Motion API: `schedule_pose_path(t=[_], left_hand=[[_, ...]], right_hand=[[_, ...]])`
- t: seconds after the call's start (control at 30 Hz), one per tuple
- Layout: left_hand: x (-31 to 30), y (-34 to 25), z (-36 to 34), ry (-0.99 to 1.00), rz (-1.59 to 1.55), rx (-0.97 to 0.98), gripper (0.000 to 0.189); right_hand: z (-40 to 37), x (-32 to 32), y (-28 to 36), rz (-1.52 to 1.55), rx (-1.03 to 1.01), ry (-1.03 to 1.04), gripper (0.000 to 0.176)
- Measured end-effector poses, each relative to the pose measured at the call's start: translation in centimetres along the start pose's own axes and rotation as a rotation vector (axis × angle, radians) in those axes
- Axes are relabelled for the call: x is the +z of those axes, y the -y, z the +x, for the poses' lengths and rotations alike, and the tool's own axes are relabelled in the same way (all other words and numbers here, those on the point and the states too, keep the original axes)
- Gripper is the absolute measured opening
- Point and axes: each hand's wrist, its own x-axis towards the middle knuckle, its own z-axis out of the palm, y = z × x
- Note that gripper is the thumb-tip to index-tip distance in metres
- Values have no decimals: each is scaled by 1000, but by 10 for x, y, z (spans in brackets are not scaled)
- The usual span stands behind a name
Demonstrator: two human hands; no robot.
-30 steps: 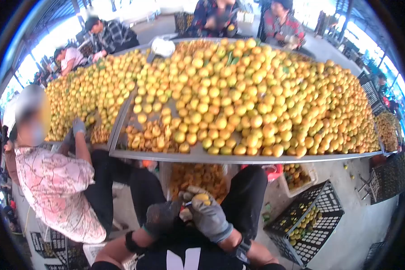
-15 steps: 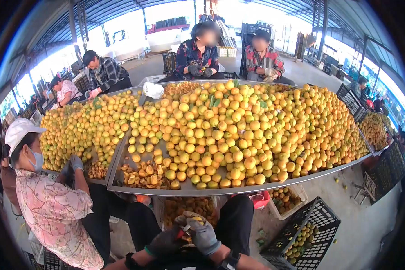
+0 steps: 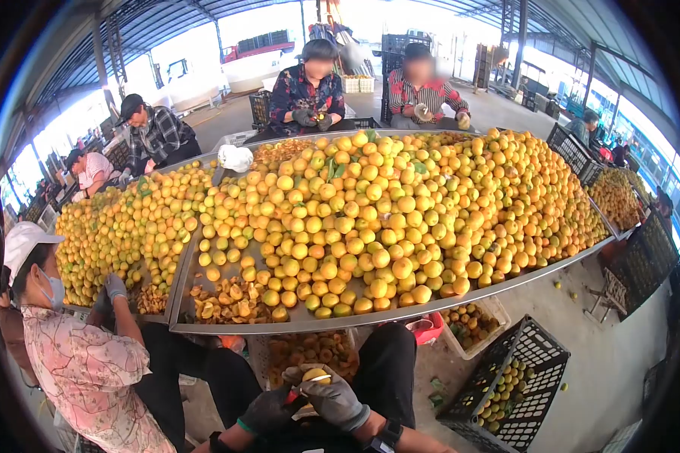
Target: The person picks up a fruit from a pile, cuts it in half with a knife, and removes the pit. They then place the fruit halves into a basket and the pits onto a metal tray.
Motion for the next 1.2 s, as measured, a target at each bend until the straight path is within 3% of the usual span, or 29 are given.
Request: schedule_pose_path(t=[0.1,0.17,0.3,0.37,0.4,0.5,0.63,0.7,0.77,0.83,0.9,0.93,1.0,1.1,1.2], left_hand=[[-1,-7,-4,57,83,-92,43],[5,-2,-3,-57,98,-94,43],[20,14,-5,-36,40,-187,43],[48,53,-10,-153,133,120,43],[36,39,-12,-83,180,32,47],[20,18,-11,9,197,20,47],[10,5,-7,11,222,-62,49],[15,14,-3,-17,202,-88,55],[37,42,-3,-82,215,-37,56],[28,33,-1,-149,223,19,57],[5,19,-1,-280,45,131,46],[1,14,-3,-277,41,125,46],[-5,7,-4,-249,44,-97,44],[-9,-12,-4,-257,225,-23,44],[-12,-15,-5,-202,215,-38,44]], right_hand=[[-1,6,0,73,7,-20,44],[2,11,4,78,-5,-42,44],[0,17,6,9,10,-85,43],[1,18,11,-140,48,-80,41],[2,23,9,-211,-2,-114,38],[1,23,2,-420,12,-115,37],[7,21,-5,-191,4,-164,41],[13,25,-2,148,-24,-166,43],[15,35,4,26,-51,-176,44],[15,32,6,-104,-80,-185,45],[14,18,6,-194,-85,-125,45],[12,18,9,-192,-80,-130,45],[9,24,16,-231,-70,-85,43],[5,35,11,-146,-74,-146,37],[6,35,15,0,-23,-152,31]])
